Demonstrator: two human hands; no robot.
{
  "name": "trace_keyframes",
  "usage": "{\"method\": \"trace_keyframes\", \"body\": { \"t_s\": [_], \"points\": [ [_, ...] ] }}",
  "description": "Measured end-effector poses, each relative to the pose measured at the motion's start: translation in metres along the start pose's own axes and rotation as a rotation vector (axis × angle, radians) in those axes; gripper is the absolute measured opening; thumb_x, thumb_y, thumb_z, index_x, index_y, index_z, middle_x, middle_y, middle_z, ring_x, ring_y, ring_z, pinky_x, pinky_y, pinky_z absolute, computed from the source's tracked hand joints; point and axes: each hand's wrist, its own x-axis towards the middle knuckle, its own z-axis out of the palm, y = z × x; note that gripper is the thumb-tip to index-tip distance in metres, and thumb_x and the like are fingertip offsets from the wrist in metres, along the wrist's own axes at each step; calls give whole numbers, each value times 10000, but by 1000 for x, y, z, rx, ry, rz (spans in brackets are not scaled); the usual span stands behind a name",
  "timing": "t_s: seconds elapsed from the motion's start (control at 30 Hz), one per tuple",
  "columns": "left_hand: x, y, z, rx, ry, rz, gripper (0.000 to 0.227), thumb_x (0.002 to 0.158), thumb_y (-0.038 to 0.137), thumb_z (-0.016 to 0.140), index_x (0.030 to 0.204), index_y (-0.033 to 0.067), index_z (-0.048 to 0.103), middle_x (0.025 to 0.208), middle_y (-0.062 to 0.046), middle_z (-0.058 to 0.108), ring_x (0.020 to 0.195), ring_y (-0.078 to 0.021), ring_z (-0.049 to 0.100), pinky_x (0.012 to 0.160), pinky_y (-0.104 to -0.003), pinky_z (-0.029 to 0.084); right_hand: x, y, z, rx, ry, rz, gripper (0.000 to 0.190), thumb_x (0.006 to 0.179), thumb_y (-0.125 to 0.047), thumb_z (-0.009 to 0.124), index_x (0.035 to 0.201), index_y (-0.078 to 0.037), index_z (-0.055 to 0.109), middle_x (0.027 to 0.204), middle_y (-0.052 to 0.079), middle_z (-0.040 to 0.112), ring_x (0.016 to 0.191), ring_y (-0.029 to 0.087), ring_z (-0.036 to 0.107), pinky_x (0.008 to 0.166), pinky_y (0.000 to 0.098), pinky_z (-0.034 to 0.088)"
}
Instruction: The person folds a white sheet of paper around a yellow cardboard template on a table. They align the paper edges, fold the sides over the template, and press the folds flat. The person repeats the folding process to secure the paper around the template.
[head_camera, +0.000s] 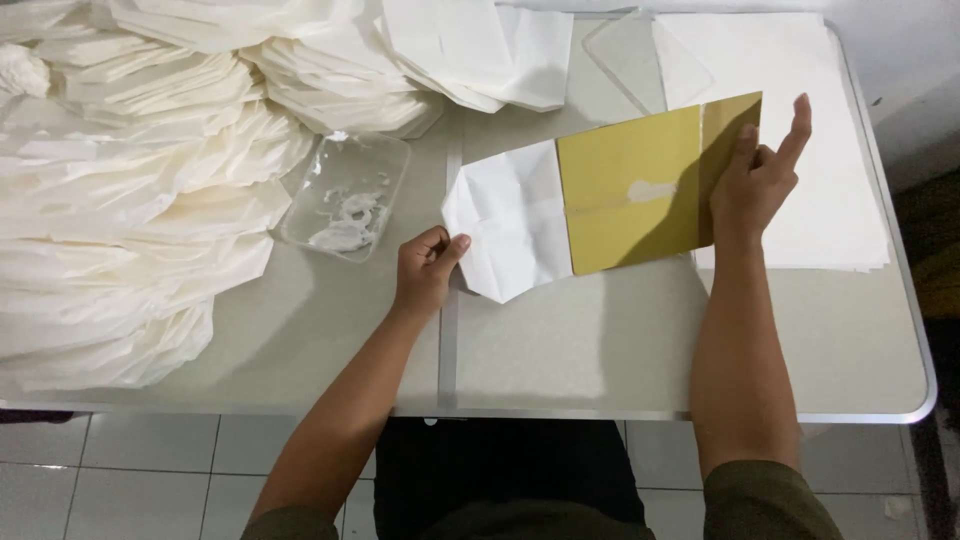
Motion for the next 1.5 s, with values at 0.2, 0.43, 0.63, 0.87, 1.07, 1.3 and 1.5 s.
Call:
{"method": "trace_keyframes", "body": {
  "t_s": [0.2,0.43,0.63,0.87,1.07,1.3,1.5],
  "points": [
    [3,-7,1,-50,-49,-173,306,835,365,779,875,71,702,785,14,646,755,-121,600,661,-238,477,0,3,-3,9,8,20,463,1204,-186,533,1615,-239,325,599,-43,346,561,111,302,609,301,359],
    [3,2,-3,83,10,-84,344,906,339,710,696,116,554,631,70,465,613,-82,425,565,-240,329,-6,-10,3,20,-29,3,451,1211,-221,506,1613,-230,302,603,-48,319,549,104,303,580,293,333],
    [1,15,-9,129,-6,-167,319,883,372,733,764,90,641,681,45,559,650,-101,496,582,-234,363,-8,-16,3,56,-49,97,476,1172,-279,513,1601,-260,310,598,-59,305,563,100,290,612,287,343],
    [3,21,-18,134,-80,7,308,970,257,731,767,34,668,629,-72,608,614,-129,551,599,-283,487,2,41,18,-48,36,-100,513,1246,-271,564,1653,-299,252,647,2,626,581,179,611,656,321,506],
    [4,22,-18,139,-108,11,315,982,248,715,757,35,662,614,-68,590,594,-127,515,581,-265,457,2,38,15,-29,43,-80,523,1233,-280,572,1640,-317,246,685,33,672,637,215,679,697,359,530],
    [-1,38,-18,133,-103,-6,302,969,211,725,737,31,656,605,-53,565,600,-120,498,564,-257,443,0,31,12,7,35,-44,529,1220,-285,565,1626,-338,231,735,43,719,686,220,715,738,383,556],
    [-10,80,-98,165,169,109,144,989,225,725,967,90,681,772,-20,634,727,-78,545,731,-252,462,29,102,-13,-80,239,-13,475,1199,-331,627,1570,-405,340,696,49,709,710,214,760,782,388,591]
  ]
}}
